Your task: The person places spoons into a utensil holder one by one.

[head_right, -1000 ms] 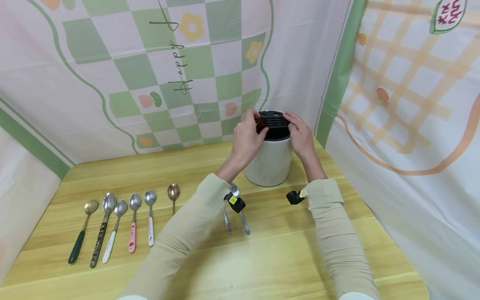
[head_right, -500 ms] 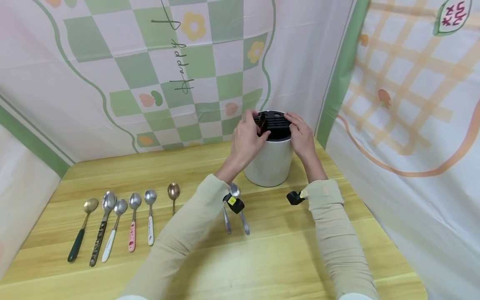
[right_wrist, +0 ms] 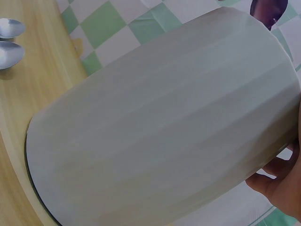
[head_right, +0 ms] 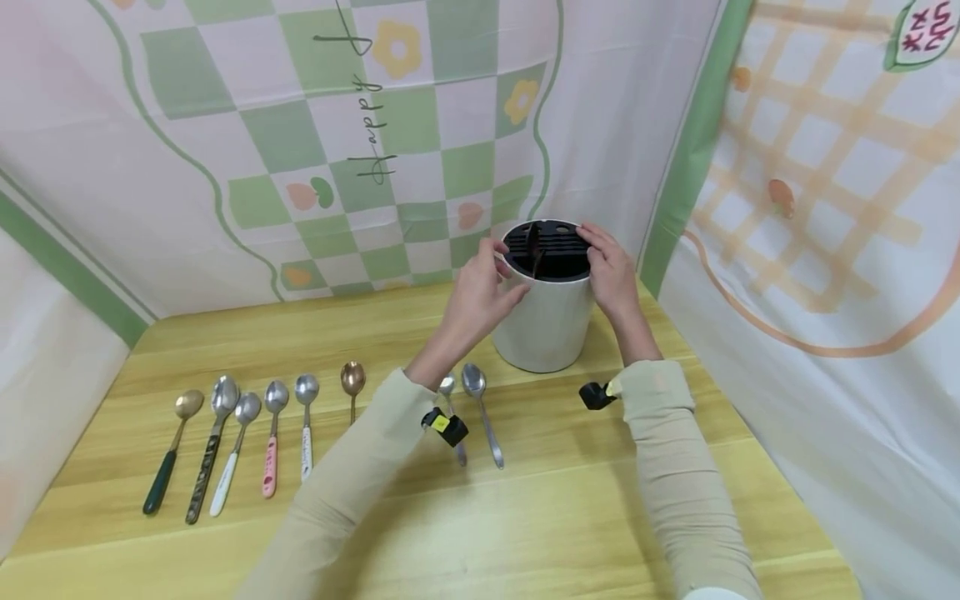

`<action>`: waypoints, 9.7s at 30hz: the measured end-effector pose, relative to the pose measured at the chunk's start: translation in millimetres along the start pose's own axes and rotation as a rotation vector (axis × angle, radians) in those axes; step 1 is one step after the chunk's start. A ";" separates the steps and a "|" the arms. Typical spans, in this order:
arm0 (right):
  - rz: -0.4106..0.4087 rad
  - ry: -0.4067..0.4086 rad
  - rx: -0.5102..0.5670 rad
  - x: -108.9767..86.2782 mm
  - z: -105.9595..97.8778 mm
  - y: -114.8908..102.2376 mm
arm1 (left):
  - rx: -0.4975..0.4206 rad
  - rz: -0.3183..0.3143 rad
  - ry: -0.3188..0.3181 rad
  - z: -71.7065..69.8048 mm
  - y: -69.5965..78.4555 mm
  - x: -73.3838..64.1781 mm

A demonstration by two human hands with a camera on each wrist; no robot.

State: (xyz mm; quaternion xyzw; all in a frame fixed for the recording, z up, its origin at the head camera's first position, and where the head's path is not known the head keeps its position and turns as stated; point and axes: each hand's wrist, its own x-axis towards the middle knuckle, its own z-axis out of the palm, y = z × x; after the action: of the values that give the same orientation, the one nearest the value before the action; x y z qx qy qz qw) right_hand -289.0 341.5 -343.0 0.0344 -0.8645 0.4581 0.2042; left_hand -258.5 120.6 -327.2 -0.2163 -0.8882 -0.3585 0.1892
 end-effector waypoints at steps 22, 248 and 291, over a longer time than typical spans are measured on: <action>0.035 0.003 -0.011 -0.2 0.3 0.8 | -0.013 -0.049 -0.141 -21.1 -43.2 -51.8; 0.015 -0.005 -0.001 5.5 0.5 3.0 | 0.258 0.170 -0.172 -22.9 59.4 62.2; 0.046 0.013 -0.002 4.5 -0.4 5.3 | 0.046 -0.142 -0.108 -103.5 -76.3 -98.1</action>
State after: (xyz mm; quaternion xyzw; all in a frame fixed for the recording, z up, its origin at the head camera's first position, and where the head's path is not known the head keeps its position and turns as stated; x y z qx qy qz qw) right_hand -294.3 345.5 -345.1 0.0112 -0.8642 0.4619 0.1993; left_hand -197.6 -27.7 -348.3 -0.1674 -0.9181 -0.3386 0.1200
